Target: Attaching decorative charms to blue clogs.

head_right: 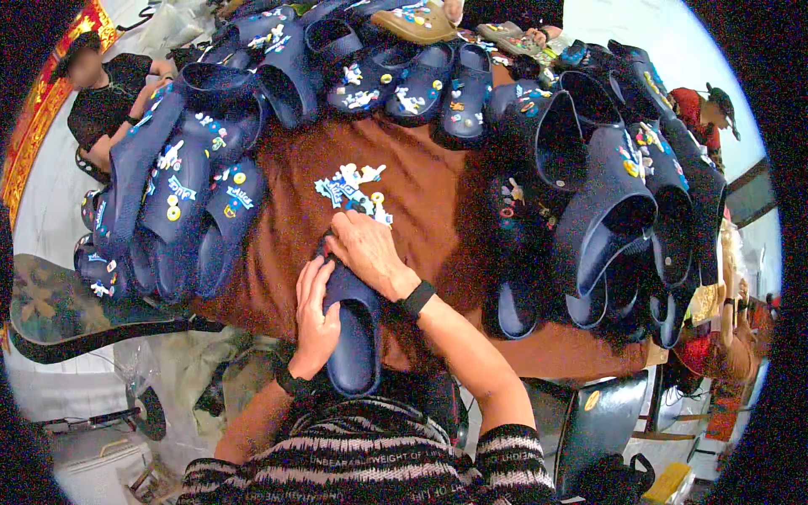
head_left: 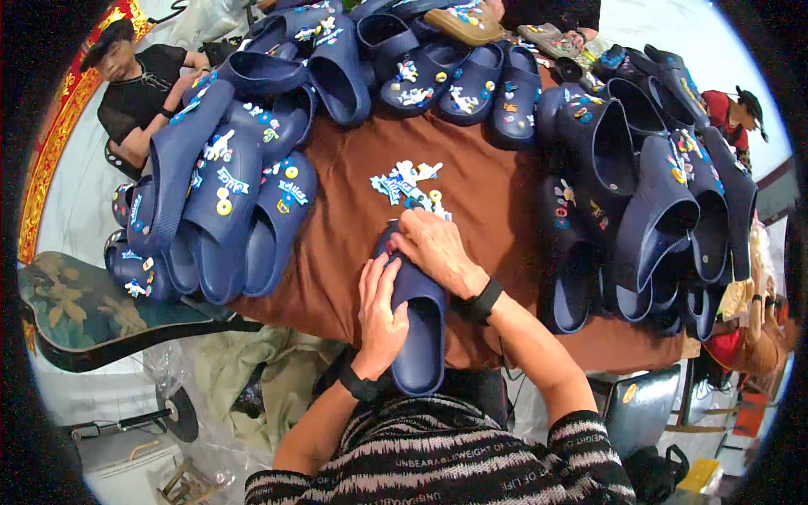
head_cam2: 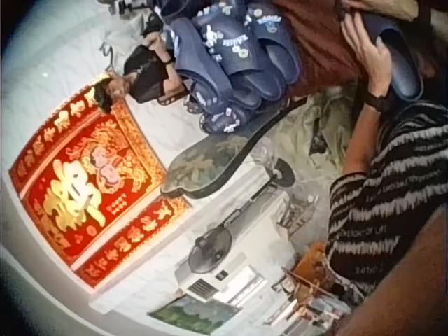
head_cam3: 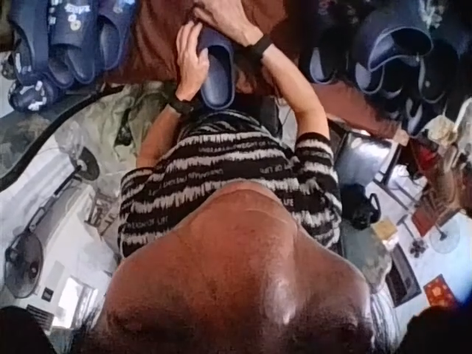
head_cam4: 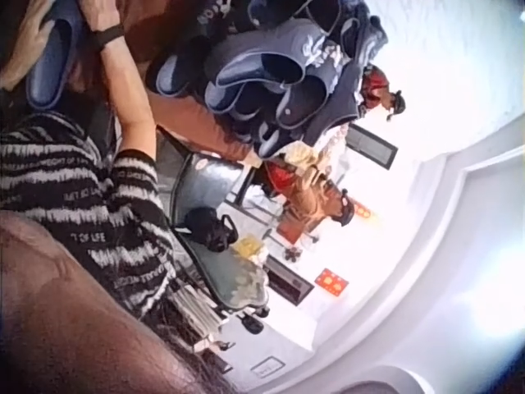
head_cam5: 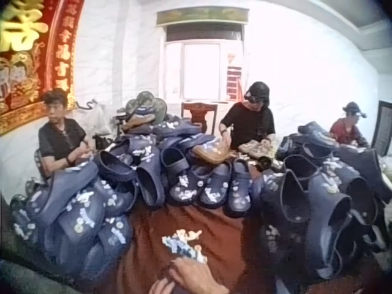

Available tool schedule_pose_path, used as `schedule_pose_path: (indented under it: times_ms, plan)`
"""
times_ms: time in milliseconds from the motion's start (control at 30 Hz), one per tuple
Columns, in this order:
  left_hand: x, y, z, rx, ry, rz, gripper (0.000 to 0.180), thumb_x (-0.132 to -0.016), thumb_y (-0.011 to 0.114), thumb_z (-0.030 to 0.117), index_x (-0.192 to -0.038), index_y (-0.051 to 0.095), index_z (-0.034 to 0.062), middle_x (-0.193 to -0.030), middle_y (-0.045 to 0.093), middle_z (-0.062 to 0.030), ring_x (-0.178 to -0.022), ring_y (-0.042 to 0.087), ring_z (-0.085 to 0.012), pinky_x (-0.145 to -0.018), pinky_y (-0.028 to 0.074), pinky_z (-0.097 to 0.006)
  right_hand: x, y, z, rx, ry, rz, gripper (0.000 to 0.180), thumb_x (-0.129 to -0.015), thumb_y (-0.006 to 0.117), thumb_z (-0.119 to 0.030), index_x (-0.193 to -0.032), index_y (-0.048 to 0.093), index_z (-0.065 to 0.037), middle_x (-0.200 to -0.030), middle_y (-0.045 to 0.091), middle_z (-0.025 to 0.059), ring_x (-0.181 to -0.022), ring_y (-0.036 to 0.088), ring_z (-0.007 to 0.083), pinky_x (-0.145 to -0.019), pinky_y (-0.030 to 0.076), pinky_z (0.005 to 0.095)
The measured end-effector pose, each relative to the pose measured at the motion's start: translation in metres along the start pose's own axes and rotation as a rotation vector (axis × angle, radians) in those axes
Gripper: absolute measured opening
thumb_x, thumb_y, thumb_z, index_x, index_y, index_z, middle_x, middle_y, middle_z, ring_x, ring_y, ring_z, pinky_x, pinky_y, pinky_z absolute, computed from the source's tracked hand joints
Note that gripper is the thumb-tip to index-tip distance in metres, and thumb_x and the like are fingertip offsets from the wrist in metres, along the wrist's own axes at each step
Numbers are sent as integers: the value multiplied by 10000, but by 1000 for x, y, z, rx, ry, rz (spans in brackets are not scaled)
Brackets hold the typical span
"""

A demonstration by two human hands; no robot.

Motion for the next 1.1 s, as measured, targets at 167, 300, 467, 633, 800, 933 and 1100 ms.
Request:
schedule_pose_path:
  times_ms: [167, 300, 467, 633, 800, 933, 1100]
  plan:
    - [0, 3, -3, -9, 15, -18, 698, -764, 625, -78, -1438, 484, 36, -1536, 401, -193, -1445, 320, -415, -1211, 272, -479, -8, -6, 20, -26, 100, 71, 219, -900, 702, -195, -926, 540, -51, -862, 590, 168, -791, 592, 403, -660, 446, 494]
    - [-1, 3, -1, -16, 26, -20, 695, -766, 623, -76, -1438, 487, 40, -1527, 413, -190, -1440, 324, -417, -1212, 268, -478, -33, -20, 34, 61, 34, 197, 201, -865, 705, -160, -963, 572, -46, -941, 605, 165, -898, 598, 386, -722, 473, 497]
    - [6, 3, -9, 239, -160, 50, 770, -791, 563, -119, -1519, 358, 30, -1560, 361, -165, -1434, 366, -328, -1149, 366, -405, -20, 16, -2, 220, -117, -187, 110, -833, 703, -198, -868, 700, -94, -992, 630, 93, -1027, 567, 312, -851, 469, 443]
    - [6, 2, -9, 177, -131, 62, 821, -797, 580, -103, -1550, 276, 21, -1563, 337, -172, -1415, 379, -324, -1109, 404, -389, -8, 13, -21, 158, -213, -267, 135, -836, 710, -215, -911, 687, -106, -962, 608, 70, -1022, 548, 290, -884, 443, 428]
    - [4, 3, -6, 169, -134, 41, 812, -798, 570, -107, -1546, 282, 18, -1562, 347, -169, -1417, 377, -325, -1109, 406, -393, -11, 17, -21, 140, -233, -229, 156, -830, 708, -207, -918, 640, -98, -943, 593, 90, -988, 543, 291, -862, 439, 426]
    - [5, 3, -8, 191, -159, 35, 812, -796, 563, -114, -1547, 283, 20, -1564, 350, -168, -1429, 367, -323, -1115, 403, -398, -8, 22, -21, 204, -236, -129, 155, -827, 704, -203, -890, 622, -88, -934, 586, 110, -968, 541, 293, -843, 427, 423]
    - [5, 5, -9, 162, -129, 24, 830, -786, 539, -142, -1554, 275, 30, -1570, 346, -169, -1439, 365, -322, -1124, 397, -404, -5, 19, -18, 186, -178, -177, 156, -833, 698, -201, -878, 616, -76, -930, 584, 121, -953, 535, 299, -840, 418, 420]
Point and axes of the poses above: each hand's wrist, its own x-axis away from the middle knuckle, its own y-axis out of the palm, z = x × y, the point moved 6 cm from there along -x, towards the middle knuckle
